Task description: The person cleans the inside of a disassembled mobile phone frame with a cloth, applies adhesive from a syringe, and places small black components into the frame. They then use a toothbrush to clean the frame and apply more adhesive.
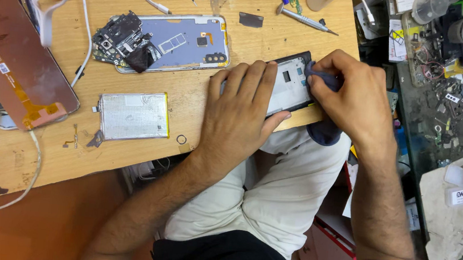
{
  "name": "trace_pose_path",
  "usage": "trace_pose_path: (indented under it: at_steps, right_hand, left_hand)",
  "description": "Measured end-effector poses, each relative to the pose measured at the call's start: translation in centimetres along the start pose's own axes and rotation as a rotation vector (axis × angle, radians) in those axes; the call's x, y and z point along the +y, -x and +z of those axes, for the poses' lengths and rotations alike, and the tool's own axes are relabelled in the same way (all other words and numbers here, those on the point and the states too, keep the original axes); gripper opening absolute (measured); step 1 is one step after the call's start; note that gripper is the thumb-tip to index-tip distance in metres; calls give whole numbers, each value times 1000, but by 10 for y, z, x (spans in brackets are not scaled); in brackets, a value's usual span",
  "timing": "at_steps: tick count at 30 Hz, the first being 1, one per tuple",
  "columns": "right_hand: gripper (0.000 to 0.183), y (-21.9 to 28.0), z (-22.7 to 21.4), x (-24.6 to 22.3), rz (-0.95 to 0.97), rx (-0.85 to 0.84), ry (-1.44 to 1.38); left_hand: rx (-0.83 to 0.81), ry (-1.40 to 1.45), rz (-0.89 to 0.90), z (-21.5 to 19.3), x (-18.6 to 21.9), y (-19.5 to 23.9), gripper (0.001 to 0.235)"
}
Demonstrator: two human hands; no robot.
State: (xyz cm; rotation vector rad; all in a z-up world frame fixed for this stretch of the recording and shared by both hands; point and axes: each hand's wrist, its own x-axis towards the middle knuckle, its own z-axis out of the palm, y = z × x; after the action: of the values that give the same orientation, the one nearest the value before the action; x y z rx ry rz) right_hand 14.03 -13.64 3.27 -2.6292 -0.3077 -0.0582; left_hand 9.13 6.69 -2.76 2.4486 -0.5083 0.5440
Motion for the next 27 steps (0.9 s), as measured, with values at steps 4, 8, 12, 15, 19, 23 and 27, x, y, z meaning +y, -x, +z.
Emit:
trace_pose_path:
  at_steps: [4,8,12,15,19,23,27]
  right_hand:
    - [18,-20,10,2,-14,20,109]
    - [20,-15,9,3,15,12,236]
    - [22,-11,8,2,32,12,220]
    - [20,-15,16,5,-12,71,353]
    - [19,-15,19,10,-57,55,514]
    - [16,-26,16,0,-97,22,576]
    - [14,-13,13,-11,-118,18,650]
  left_hand:
    - [-6,9,-13,0,-1,0,83]
    - [-10,25,-49,-2,1,0,82]
    - [-9,16,-44,-1,0,-1,82]
    - [7,-1,-25,1,-2,2,82]
    - [-15,19,-42,0,0,1,81]
    - [-12,10,-22,-2,-1,-1,81]
    - [-26,21,-48,1,0,2,81]
